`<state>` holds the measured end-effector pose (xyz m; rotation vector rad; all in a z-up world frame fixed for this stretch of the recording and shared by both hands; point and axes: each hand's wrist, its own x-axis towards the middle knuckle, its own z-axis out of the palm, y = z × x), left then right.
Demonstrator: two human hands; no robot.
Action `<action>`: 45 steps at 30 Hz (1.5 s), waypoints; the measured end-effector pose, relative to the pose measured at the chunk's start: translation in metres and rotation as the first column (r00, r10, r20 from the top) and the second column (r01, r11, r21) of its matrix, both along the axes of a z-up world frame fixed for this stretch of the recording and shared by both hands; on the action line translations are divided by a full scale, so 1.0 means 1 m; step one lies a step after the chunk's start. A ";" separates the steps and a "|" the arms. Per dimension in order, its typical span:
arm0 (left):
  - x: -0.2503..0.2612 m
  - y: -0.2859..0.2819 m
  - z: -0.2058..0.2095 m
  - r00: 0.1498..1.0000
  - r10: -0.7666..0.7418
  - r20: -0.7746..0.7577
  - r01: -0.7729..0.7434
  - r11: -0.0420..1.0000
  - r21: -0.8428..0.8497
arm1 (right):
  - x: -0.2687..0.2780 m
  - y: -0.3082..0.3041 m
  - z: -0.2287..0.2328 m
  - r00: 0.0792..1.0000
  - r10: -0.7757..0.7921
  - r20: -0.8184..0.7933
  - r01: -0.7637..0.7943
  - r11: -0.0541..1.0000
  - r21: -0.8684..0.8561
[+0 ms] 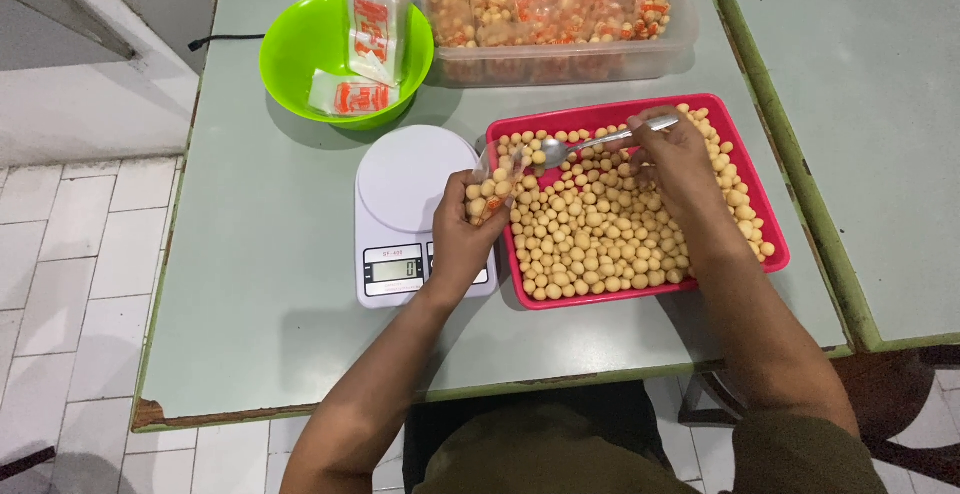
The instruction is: Manually weighing and packaging small round snacks into individual plastic bags using a spoon and a digital scale.
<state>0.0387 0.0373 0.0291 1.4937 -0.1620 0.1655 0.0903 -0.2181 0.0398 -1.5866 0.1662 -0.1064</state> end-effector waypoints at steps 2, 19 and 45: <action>-0.001 0.000 0.002 1.000 -0.003 -0.002 0.003 1.000 -0.004 | -0.003 -0.002 0.015 1.000 -0.014 0.010 0.014 1.000 0.003; 0.005 -0.003 -0.009 0.981 -0.112 -0.161 0.116 0.993 0.016 | -0.070 0.045 0.116 0.857 0.196 0.477 0.022 0.910 -0.414; 0.017 0.003 -0.034 0.877 -0.480 0.027 0.462 0.827 -0.320 | -0.052 0.053 0.053 0.843 0.497 0.206 -0.366 0.810 -0.458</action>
